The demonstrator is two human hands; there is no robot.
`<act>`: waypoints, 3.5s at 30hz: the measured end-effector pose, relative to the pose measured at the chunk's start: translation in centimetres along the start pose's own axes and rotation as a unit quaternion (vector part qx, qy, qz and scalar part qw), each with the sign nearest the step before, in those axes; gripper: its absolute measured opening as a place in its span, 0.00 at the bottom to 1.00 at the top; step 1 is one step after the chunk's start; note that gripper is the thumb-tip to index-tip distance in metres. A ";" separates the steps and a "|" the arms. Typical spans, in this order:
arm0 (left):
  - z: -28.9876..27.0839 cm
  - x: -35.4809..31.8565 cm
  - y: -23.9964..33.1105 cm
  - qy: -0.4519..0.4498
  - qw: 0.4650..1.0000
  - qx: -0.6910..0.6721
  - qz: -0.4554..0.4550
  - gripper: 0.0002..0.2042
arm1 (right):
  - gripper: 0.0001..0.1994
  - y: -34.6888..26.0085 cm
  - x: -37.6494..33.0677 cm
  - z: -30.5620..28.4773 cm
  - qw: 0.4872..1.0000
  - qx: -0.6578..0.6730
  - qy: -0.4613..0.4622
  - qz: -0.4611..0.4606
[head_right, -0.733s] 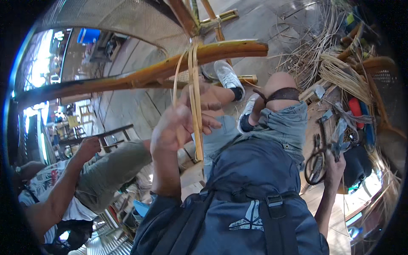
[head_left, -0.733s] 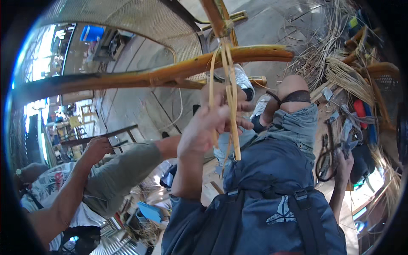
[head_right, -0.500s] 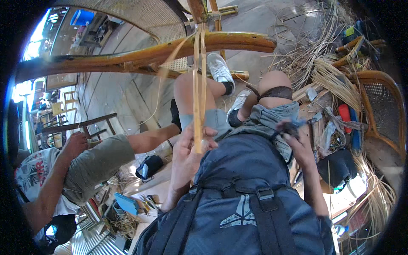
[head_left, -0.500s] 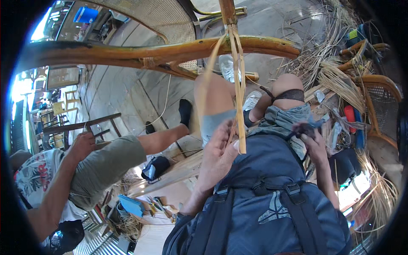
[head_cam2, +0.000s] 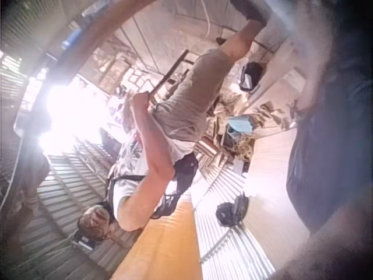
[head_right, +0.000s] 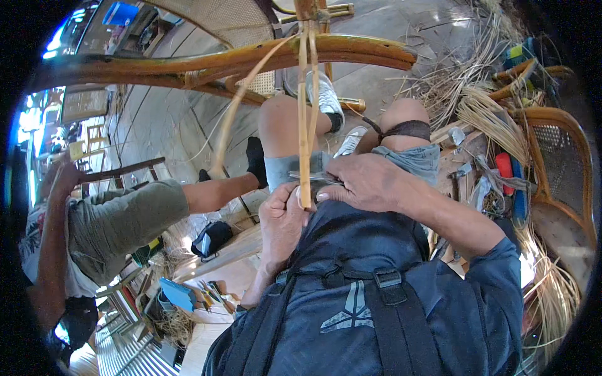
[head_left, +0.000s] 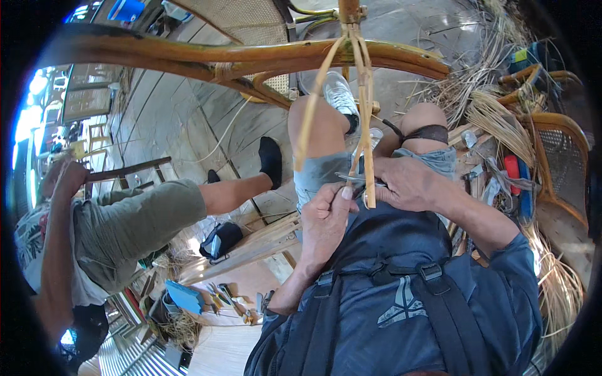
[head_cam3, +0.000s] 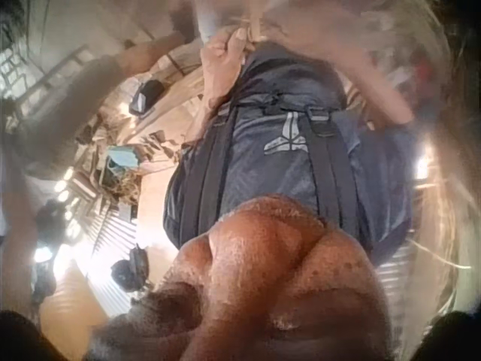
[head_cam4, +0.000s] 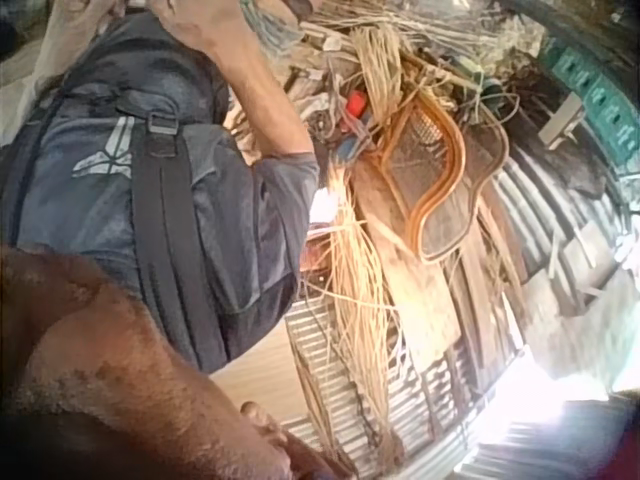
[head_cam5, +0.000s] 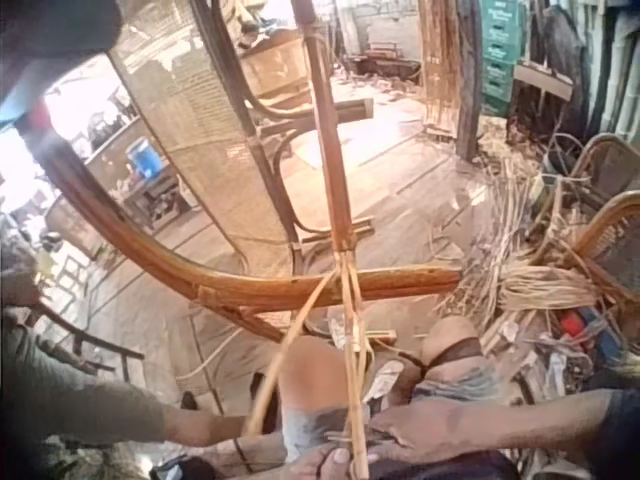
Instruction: The person is repairing a rattan chair by weaving new cane strips into the frame and securing them with a hammer.
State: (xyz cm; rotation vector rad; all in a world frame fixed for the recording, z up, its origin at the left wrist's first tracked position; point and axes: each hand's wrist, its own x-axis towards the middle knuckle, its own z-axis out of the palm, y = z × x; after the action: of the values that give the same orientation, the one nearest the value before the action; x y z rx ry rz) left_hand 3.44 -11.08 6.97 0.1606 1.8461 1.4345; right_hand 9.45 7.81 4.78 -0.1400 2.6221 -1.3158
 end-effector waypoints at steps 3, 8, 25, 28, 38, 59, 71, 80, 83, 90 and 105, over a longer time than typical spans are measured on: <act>-0.1 0.4 -0.7 -0.018 0.995 0.097 0.016 0.09 | 0.18 0.1 -2.1 0.0 0.997 0.031 -0.018 0.067; 1.4 1.2 -1.2 -0.065 0.986 0.139 0.062 0.10 | 0.18 8.5 -10.8 1.9 0.887 -0.006 0.176 0.428; 13.1 6.2 4.1 -0.301 0.927 0.169 0.144 0.20 | 0.12 3.4 -10.2 -0.2 0.815 0.297 0.481 0.125; 12.2 6.3 5.0 -0.298 0.944 0.132 0.053 0.20 | 0.11 4.4 -8.1 -1.3 0.818 0.256 0.486 0.169; 9.1 6.7 1.5 -0.202 0.958 0.183 -0.084 0.13 | 0.11 9.2 -8.6 -3.0 0.672 0.506 0.533 0.086; 16.1 8.7 4.3 -0.284 0.935 0.184 0.103 0.10 | 0.10 14.3 -29.6 22.7 0.624 -0.023 0.423 0.657; 16.8 14.4 -0.6 -0.416 0.883 0.022 -0.217 0.15 | 0.18 12.8 -28.4 22.7 0.635 0.039 0.378 0.672; 18.8 14.3 0.5 -0.477 0.850 0.115 -0.193 0.14 | 0.16 10.8 -22.7 11.0 0.699 0.151 0.529 0.457; 18.3 14.2 0.3 -0.482 0.846 0.156 -0.167 0.14 | 0.13 8.9 -17.5 4.5 0.648 0.389 0.562 0.336; 12.5 9.4 2.1 -0.317 0.883 0.325 0.121 0.11 | 0.10 9.3 -9.6 -2.7 0.680 0.462 0.550 0.147; 1.9 6.9 3.7 -0.025 0.992 0.033 0.122 0.06 | 0.09 3.7 7.4 -15.9 0.906 0.183 0.377 0.060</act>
State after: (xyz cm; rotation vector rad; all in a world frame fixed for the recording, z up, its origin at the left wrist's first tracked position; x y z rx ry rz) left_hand -1.42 -4.68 6.62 0.4647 1.8822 1.5184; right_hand -1.31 21.15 10.05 0.7157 2.7804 -2.1032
